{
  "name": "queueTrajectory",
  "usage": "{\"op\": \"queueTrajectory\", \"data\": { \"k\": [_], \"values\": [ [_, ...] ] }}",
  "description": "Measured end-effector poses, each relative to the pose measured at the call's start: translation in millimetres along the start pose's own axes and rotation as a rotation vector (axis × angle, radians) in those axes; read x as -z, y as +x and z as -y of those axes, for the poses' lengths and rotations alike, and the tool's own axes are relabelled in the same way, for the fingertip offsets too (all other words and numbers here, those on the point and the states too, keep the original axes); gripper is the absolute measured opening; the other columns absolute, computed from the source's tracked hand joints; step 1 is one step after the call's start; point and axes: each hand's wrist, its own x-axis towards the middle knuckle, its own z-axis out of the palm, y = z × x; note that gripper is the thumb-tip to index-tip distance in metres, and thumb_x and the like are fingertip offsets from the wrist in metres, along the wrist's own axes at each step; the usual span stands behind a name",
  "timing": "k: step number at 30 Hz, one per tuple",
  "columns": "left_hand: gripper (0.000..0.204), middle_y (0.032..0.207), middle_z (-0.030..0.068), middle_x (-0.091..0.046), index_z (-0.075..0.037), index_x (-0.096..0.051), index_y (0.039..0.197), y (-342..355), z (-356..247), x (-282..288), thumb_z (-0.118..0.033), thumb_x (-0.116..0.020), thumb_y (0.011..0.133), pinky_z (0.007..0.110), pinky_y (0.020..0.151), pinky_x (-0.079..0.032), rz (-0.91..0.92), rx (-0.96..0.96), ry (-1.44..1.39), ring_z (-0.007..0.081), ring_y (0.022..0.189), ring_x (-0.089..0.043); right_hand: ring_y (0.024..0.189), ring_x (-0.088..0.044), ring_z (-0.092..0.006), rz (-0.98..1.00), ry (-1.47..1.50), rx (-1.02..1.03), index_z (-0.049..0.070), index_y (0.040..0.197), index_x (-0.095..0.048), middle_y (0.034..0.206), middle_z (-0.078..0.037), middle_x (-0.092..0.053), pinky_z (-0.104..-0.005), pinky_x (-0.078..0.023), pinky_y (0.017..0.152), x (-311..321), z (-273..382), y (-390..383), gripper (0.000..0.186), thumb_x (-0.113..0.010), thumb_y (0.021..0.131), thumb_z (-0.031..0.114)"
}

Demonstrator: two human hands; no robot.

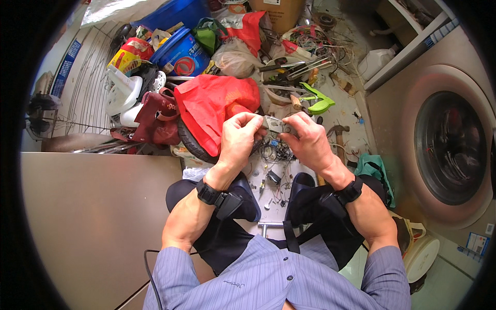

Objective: The person sits on the floor and uses pliers, a screwdriver, and a utility knife to disassemble and strip wires from an electronic component.

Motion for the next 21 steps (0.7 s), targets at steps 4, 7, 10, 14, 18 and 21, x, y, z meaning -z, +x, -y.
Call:
{"op": "queueTrajectory", "data": {
  "k": [4,7,10,14,18,21],
  "values": [
    [0.013,0.08,0.0037,-0.071,-0.002,-0.069,0.092,0,1,-4,-0.014,-0.066,0.097,0.024,0.066,-0.049,-0.001,-0.031,0.011,0.0088,0.068,-0.063,0.078,-0.067,-0.034,-0.007,-0.026,0.037,0.0,0.104,-0.066,0.094,-0.014,-0.065,-0.0377,-0.055,0.065,-2,-4,0,0.032,-0.08,0.076,0.003],
    [0.013,0.08,0.0035,-0.071,-0.002,-0.069,0.093,-2,2,-6,-0.014,-0.065,0.098,0.024,0.066,-0.049,0.001,-0.024,0.015,0.0088,0.069,-0.063,0.076,-0.067,-0.0339,0.023,0.01,0.062,0.0,0.103,-0.065,0.092,-0.014,-0.064,-0.0379,-0.055,0.065,3,-9,1,0.032,-0.081,0.075,0.003],
    [0.014,0.08,0.0035,-0.07,-0.002,-0.069,0.094,-2,4,-3,-0.015,-0.065,0.098,0.024,0.066,-0.049,0.017,-0.02,0.019,0.0089,0.069,-0.063,0.075,-0.066,-0.0337,0.01,0.004,0.07,-0.001,0.102,-0.066,0.092,-0.014,-0.064,-0.0376,-0.054,0.064,5,-7,1,0.032,-0.081,0.074,0.002],
    [0.014,0.081,0.0033,-0.07,-0.002,-0.069,0.094,-3,6,-2,-0.015,-0.065,0.098,0.024,0.066,-0.049,0.036,0.007,0.0,0.0087,0.07,-0.063,0.081,-0.066,-0.0364,0.06,-0.001,0.021,0.001,0.104,-0.063,0.094,-0.015,-0.064,-0.0406,-0.055,0.068,4,-5,-1,0.034,-0.08,0.075,0.003],
    [0.014,0.081,0.0033,-0.07,-0.003,-0.069,0.093,0,10,1,-0.016,-0.065,0.098,0.024,0.066,-0.049,0.063,-0.012,0.024,0.0088,0.07,-0.063,0.087,-0.067,-0.0387,0.068,-0.004,0.032,0.002,0.106,-0.061,0.096,-0.017,-0.064,-0.0434,-0.056,0.072,4,-9,-2,0.035,-0.078,0.076,0.004],
    [0.015,0.081,0.0031,-0.071,-0.003,-0.069,0.093,2,8,-1,-0.017,-0.065,0.099,0.024,0.067,-0.05,0.078,0.009,0.019,0.0091,0.07,-0.063,0.087,-0.067,-0.0384,0.049,0.009,0.073,0.003,0.107,-0.061,0.097,-0.017,-0.065,-0.0431,-0.056,0.073,7,-8,4,0.035,-0.078,0.076,0.004]
  ]
}}
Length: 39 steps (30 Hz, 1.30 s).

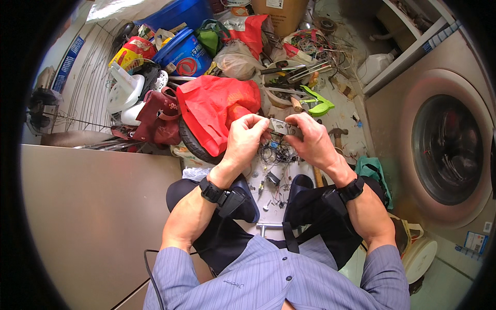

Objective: The person sits on the floor and uses pliers, a screwdriver, and a utility knife to disassemble and strip wires from an electronic component.

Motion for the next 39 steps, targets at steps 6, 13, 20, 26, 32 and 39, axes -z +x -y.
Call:
{"op": "queueTrajectory", "data": {
  "k": [6,13,20,26,32,39],
  "values": [
    [0.017,0.081,0.0028,-0.071,-0.004,-0.069,0.093,0,-5,2,-0.019,-0.064,0.098,0.023,0.067,-0.05,0.028,0.006,-0.001,0.009,0.07,-0.064,0.089,-0.067,-0.0381,0.063,-0.035,-0.02,0.004,0.108,-0.061,0.1,-0.017,-0.065,-0.0433,-0.057,0.075,4,-1,1,0.036,-0.077,0.076,0.005],
    [0.015,0.078,0.0026,-0.068,-0.001,-0.069,0.092,1,-6,0,-0.015,-0.065,0.095,0.023,0.063,-0.049,0.029,-0.001,0.041,0.009,0.068,-0.063,0.087,-0.067,-0.0345,0.022,-0.009,-0.01,0.002,0.108,-0.063,0.099,-0.015,-0.066,-0.0392,-0.055,0.076,6,-1,-1,0.038,-0.079,0.073,0.001],
    [0.016,0.083,0.0042,-0.072,-0.003,-0.069,0.093,1,-11,4,-0.018,-0.063,0.098,0.024,0.066,-0.051,0.064,-0.005,-0.001,0.0108,0.071,-0.066,0.09,-0.068,-0.0353,0.072,-0.009,-0.014,0.003,0.11,-0.064,0.102,-0.016,-0.068,-0.0393,-0.056,0.077,16,-4,4,0.038,-0.078,0.074,0.003],
    [0.014,0.08,0.0032,-0.07,-0.002,-0.069,0.09,3,-24,11,-0.015,-0.065,0.095,0.024,0.063,-0.048,-0.009,-0.011,-0.029,0.0093,0.067,-0.062,0.09,-0.068,-0.0351,0.033,-0.029,-0.004,0.002,0.11,-0.064,0.101,-0.016,-0.068,-0.0387,-0.056,0.077,17,-2,5,0.038,-0.078,0.074,0.003],
    [0.014,0.08,0.0035,-0.07,-0.002,-0.069,0.091,0,-21,9,-0.015,-0.066,0.095,0.023,0.062,-0.048,-0.01,-0.025,0.018,0.0088,0.067,-0.062,0.087,-0.069,-0.0353,-0.003,0.022,0.01,0.002,0.107,-0.064,0.099,-0.017,-0.068,-0.0392,-0.056,0.075,14,-3,6,0.035,-0.078,0.075,0.005],
    [0.016,0.084,0.0042,-0.073,-0.003,-0.07,0.094,-4,-24,5,-0.018,-0.063,0.098,0.023,0.066,-0.049,-0.008,-0.022,0.004,0.0081,0.07,-0.063,0.085,-0.069,-0.0352,-0.027,-0.045,-0.077,0.0,0.104,-0.065,0.094,-0.017,-0.069,-0.0376,-0.056,0.074,13,0,3,0.033,-0.08,0.075,0.007]
  ]
}}
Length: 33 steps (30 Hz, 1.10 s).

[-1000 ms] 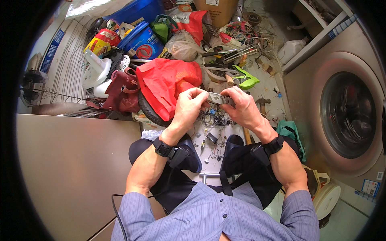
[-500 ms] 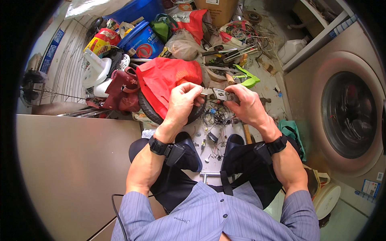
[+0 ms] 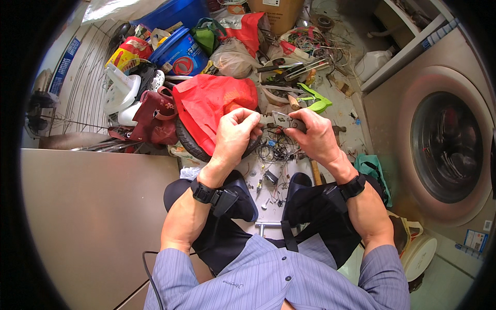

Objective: The person sits on the floor and uses pliers, a screwdriver, and a utility knife to disassemble and strip wires from an electronic component.

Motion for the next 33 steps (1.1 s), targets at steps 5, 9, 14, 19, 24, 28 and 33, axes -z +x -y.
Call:
{"op": "queueTrajectory", "data": {
  "k": [5,9,14,19,24,28,33],
  "values": [
    [0.017,0.084,0.0044,-0.073,-0.003,-0.07,0.095,-1,0,-1,-0.018,-0.063,0.098,0.023,0.066,-0.049,-0.028,-0.008,0.023,0.0081,0.069,-0.063,0.081,-0.071,-0.0306,0.024,0.096,-0.112,-0.002,0.104,-0.066,0.09,-0.018,-0.071,-0.0356,-0.056,0.073,0,3,1,0.033,-0.082,0.077,0.01],
    [0.017,0.083,0.0042,-0.073,-0.003,-0.07,0.094,-1,-2,-1,-0.019,-0.064,0.098,0.023,0.066,-0.049,-0.026,-0.014,-0.007,0.0084,0.07,-0.064,0.074,-0.069,-0.0161,0.087,0.265,-0.248,-0.004,0.105,-0.067,0.087,-0.014,-0.072,-0.0308,-0.055,0.068,-5,1,0,0.033,-0.081,0.08,0.011],
    [0.013,0.089,0.0069,-0.071,-0.002,-0.065,0.096,-5,-7,0,-0.014,-0.062,0.098,0.027,0.068,-0.056,-0.036,0.014,-0.164,0.0136,0.076,-0.069,0.077,-0.066,-0.0084,0.177,0.561,-0.465,-0.006,0.113,-0.064,0.09,-0.005,-0.071,-0.0246,-0.053,0.064,-7,3,0,0.032,-0.077,0.085,0.005],
    [0.011,0.101,0.0105,-0.07,-0.002,-0.061,0.097,-8,-10,-7,-0.011,-0.057,0.101,0.036,0.078,-0.063,-0.009,0.001,-0.315,0.0196,0.089,-0.072,0.072,-0.064,-0.0066,0.217,0.688,-0.529,-0.005,0.113,-0.064,0.088,-0.005,-0.071,-0.0232,-0.051,0.059,-10,3,0,0.031,-0.076,0.087,0.006],
    [0.012,0.102,0.0106,-0.07,-0.002,-0.061,0.095,-8,-8,-7,-0.011,-0.057,0.101,0.037,0.08,-0.063,-0.011,0.005,-0.326,0.0194,0.09,-0.072,0.074,-0.067,-0.0087,0.27,0.78,-0.559,-0.003,0.115,-0.062,0.089,-0.005,-0.07,-0.0233,-0.053,0.059,-11,2,1,0.031,-0.075,0.089,0.006],
    [0.012,0.101,0.0106,-0.07,-0.002,-0.061,0.095,-7,-5,-6,-0.011,-0.057,0.1,0.037,0.079,-0.064,-0.033,0.013,-0.381,0.0193,0.09,-0.072,0.075,-0.067,-0.0093,0.3,0.838,-0.563,-0.003,0.115,-0.062,0.09,-0.005,-0.07,-0.0235,-0.053,0.059,-13,0,3,0.031,-0.074,0.089,0.007],
    [0.012,0.099,0.0105,-0.069,-0.001,-0.061,0.096,-7,-4,-7,-0.012,-0.057,0.1,0.035,0.075,-0.064,-0.055,-0.015,-0.323,0.0191,0.089,-0.071,0.078,-0.068,-0.0106,0.29,0.732,-0.587,-0.004,0.114,-0.062,0.092,-0.006,-0.071,-0.0241,-0.055,0.063,-10,7,3,0.031,-0.076,0.088,0.006]
  ]
}}
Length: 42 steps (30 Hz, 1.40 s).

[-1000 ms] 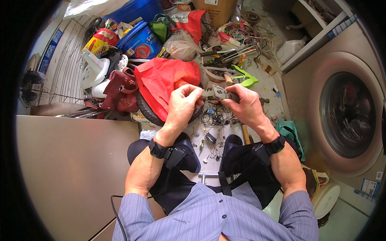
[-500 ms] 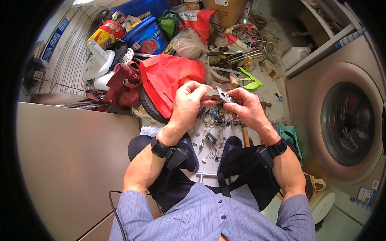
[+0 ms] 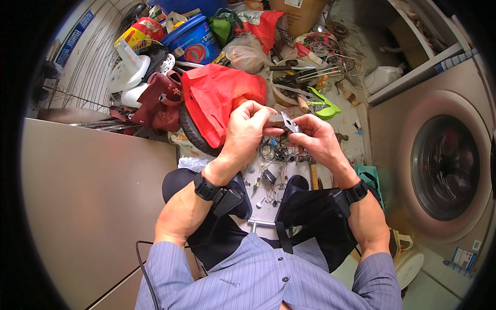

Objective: The person sits on the floor and uses pliers, a screwdriver, and a utility knife to disassemble and strip wires from an electronic component.

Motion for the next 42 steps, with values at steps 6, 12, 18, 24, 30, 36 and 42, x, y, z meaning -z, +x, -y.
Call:
{"op": "queueTrajectory", "data": {
  "k": [6,12,18,24,30,36,42],
  "values": [
    [0.014,0.091,0.0091,-0.067,0.0,-0.061,0.096,0,1,-1,-0.012,-0.056,0.1,0.035,0.074,-0.064,0.003,0.009,0.062,0.0157,0.083,-0.07,0.076,-0.069,-0.0144,-0.113,-0.308,0.202,-0.003,0.11,-0.064,0.09,-0.009,-0.072,-0.0292,-0.056,0.069,1,-17,3,0.033,-0.08,0.082,0.008],
    [0.015,0.092,0.0098,-0.065,0.005,-0.058,0.097,0,-3,-5,-0.01,-0.056,0.099,0.031,0.071,-0.064,-0.017,-0.04,0.087,0.0156,0.08,-0.068,0.073,-0.069,-0.0193,-0.202,-0.489,0.416,0.0,0.107,-0.065,0.086,-0.012,-0.07,-0.0305,-0.055,0.068,-3,-14,1,0.033,-0.082,0.08,0.01],
    [0.012,0.091,0.0084,-0.067,0.0,-0.06,0.094,1,1,-3,-0.01,-0.057,0.099,0.033,0.073,-0.063,-0.045,-0.049,0.189,0.0159,0.079,-0.07,0.073,-0.069,-0.0189,-0.167,-0.495,0.388,0.0,0.108,-0.065,0.086,-0.012,-0.07,-0.0305,-0.055,0.068,-4,-17,1,0.034,-0.082,0.08,0.01],
    [0.013,0.091,0.0097,-0.069,0.0,-0.06,0.093,1,-3,-3,-0.011,-0.057,0.099,0.034,0.074,-0.063,-0.026,-0.011,0.145,0.0179,0.08,-0.071,0.074,-0.068,-0.0147,-0.189,-0.474,0.356,-0.002,0.11,-0.064,0.089,-0.01,-0.071,-0.0288,-0.055,0.067,-6,-16,-2,0.031,-0.079,0.084,0.007],
    [0.013,0.092,0.0117,-0.071,0.0,-0.06,0.093,1,-8,-1,-0.011,-0.058,0.098,0.034,0.073,-0.063,-0.016,0.057,0.047,0.0201,0.081,-0.073,0.076,-0.066,-0.0068,-0.014,0.049,0.009,-0.003,0.113,-0.062,0.09,-0.003,-0.07,-0.0227,-0.052,0.062,-7,-10,-1,0.028,-0.074,0.089,0.005],
    [0.011,0.09,0.0119,-0.07,0.0,-0.06,0.093,7,3,2,-0.01,-0.059,0.098,0.033,0.07,-0.063,-0.044,0.011,0.118,0.0188,0.078,-0.072,0.075,-0.065,-0.0062,-0.111,-0.234,0.133,-0.002,0.115,-0.061,0.089,-0.003,-0.07,-0.0217,-0.051,0.061,-13,-11,-3,0.029,-0.073,0.09,0.005],
    [0.012,0.089,0.0108,-0.07,0.001,-0.06,0.091,4,1,1,-0.008,-0.058,0.097,0.032,0.07,-0.063,-0.064,0.001,0.158,0.0176,0.078,-0.071,0.074,-0.066,-0.0083,-0.103,-0.058,0.073,-0.002,0.111,-0.063,0.084,-0.005,-0.069,-0.025,-0.052,0.062,-14,-16,0,0.028,-0.076,0.087,0.006]
  ]
}}
